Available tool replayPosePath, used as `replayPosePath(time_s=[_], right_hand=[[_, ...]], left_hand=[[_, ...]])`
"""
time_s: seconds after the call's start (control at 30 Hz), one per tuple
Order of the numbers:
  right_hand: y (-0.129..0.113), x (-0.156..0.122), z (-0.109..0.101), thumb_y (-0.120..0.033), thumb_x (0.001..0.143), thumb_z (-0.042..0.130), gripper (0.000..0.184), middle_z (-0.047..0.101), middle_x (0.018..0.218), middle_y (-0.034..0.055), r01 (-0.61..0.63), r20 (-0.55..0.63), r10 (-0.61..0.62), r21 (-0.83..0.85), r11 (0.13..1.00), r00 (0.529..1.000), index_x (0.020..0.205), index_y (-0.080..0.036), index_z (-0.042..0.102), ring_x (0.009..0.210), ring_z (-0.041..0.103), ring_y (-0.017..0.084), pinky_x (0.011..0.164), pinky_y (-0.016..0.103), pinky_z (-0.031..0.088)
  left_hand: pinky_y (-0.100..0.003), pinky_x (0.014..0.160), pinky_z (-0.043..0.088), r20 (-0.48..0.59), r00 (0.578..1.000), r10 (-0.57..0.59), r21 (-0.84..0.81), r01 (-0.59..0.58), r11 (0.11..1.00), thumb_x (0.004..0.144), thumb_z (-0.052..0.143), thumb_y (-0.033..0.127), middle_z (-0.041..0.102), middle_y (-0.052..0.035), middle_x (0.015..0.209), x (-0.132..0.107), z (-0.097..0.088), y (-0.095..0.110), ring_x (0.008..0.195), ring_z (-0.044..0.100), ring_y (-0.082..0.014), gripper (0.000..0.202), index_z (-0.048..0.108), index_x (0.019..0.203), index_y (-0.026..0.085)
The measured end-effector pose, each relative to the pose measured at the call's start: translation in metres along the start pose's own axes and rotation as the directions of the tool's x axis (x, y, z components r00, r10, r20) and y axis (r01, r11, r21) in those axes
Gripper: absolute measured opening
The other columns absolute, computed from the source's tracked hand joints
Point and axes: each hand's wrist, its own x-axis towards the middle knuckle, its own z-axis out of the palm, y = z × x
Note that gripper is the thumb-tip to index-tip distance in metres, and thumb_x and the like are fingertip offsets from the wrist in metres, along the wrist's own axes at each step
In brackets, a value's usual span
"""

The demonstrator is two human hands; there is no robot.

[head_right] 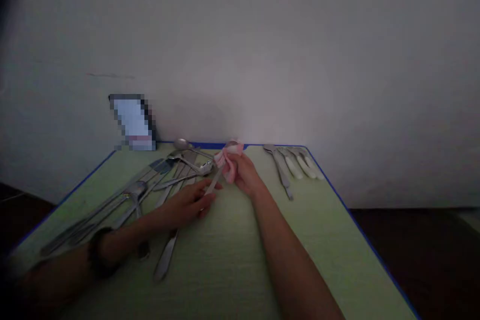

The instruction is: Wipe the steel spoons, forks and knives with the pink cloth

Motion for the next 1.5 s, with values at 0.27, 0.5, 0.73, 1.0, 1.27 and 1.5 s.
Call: replayPosePath(time_s=[0.27, 0.5, 0.73, 1.0, 1.27, 1.5], right_hand=[[0.002, 0.003, -0.003, -0.02, 0.07, 0.066, 0.011, 0.073, 0.074, 0.0028, 0.027, 0.032, -0.027, -0.006, 1.0, 0.999, 0.079, -0.015, 0.07, 0.067, 0.064, 0.013, 0.067, 0.021, 0.05], [0.001, 0.002, -0.001, -0.018, 0.072, 0.063, 0.01, 0.073, 0.074, 0.0031, 0.029, 0.037, -0.029, 0.015, 0.999, 0.999, 0.079, -0.015, 0.069, 0.068, 0.065, 0.013, 0.068, 0.021, 0.051], [0.003, 0.004, -0.004, -0.016, 0.073, 0.062, 0.01, 0.073, 0.076, 0.0038, 0.026, 0.029, -0.026, 0.025, 0.999, 0.999, 0.081, -0.015, 0.068, 0.07, 0.066, 0.013, 0.07, 0.021, 0.052], [0.004, 0.005, -0.006, -0.02, 0.078, 0.062, 0.01, 0.073, 0.077, 0.0039, 0.013, 0.012, -0.013, 0.021, 1.0, 1.0, 0.084, -0.015, 0.068, 0.072, 0.067, 0.014, 0.071, 0.021, 0.053], [0.005, 0.009, -0.012, -0.026, 0.079, 0.07, 0.008, 0.073, 0.082, -0.0019, 0.09, -0.058, -0.084, 0.105, 0.99, 0.995, 0.085, -0.02, 0.068, 0.074, 0.065, 0.009, 0.074, 0.018, 0.054], [0.001, 0.005, -0.008, -0.024, 0.078, 0.071, 0.01, 0.073, 0.081, 0.0012, 0.024, 0.005, -0.024, 0.079, 0.997, 1.0, 0.085, -0.015, 0.071, 0.071, 0.066, 0.009, 0.069, 0.017, 0.052]], left_hand=[[-0.022, 0.05, 0.034, 0.003, 1.0, -0.011, -0.03, 0.011, 0.999, 0.091, 0.039, 0.037, 0.05, 0.0059, 0.055, -0.002, 0.001, 0.002, 0.05, 0.046, -0.0123, 0.041, 0.05, 0.121, 0.012], [-0.022, 0.05, 0.033, 0.002, 1.0, -0.02, -0.031, 0.02, 0.999, 0.091, 0.04, 0.037, 0.049, 0.006, 0.055, -0.002, 0.0, 0.004, 0.049, 0.045, -0.0118, 0.041, 0.051, 0.121, 0.012], [-0.022, 0.052, 0.035, -0.002, 1.0, -0.004, -0.022, 0.004, 1.0, 0.091, 0.041, 0.037, 0.051, 0.0055, 0.056, -0.002, 0.001, 0.001, 0.05, 0.047, -0.0122, 0.04, 0.052, 0.121, 0.013], [-0.022, 0.05, 0.035, -0.009, 1.0, -0.008, -0.028, 0.007, 1.0, 0.09, 0.041, 0.037, 0.05, 0.0056, 0.056, -0.001, 0.001, 0.0, 0.05, 0.047, -0.012, 0.042, 0.052, 0.122, 0.012], [-0.021, 0.05, 0.033, 0.0, 1.0, 0.021, 0.009, -0.021, 1.0, 0.091, 0.039, 0.038, 0.05, 0.0052, 0.056, -0.003, -0.003, 0.004, 0.05, 0.043, -0.0109, 0.04, 0.058, 0.114, 0.011], [-0.021, 0.049, 0.032, 0.013, 1.0, -0.007, -0.005, 0.007, 1.0, 0.091, 0.038, 0.038, 0.046, 0.0065, 0.054, -0.003, -0.002, 0.005, 0.048, 0.041, -0.0108, 0.041, 0.056, 0.117, 0.011]])
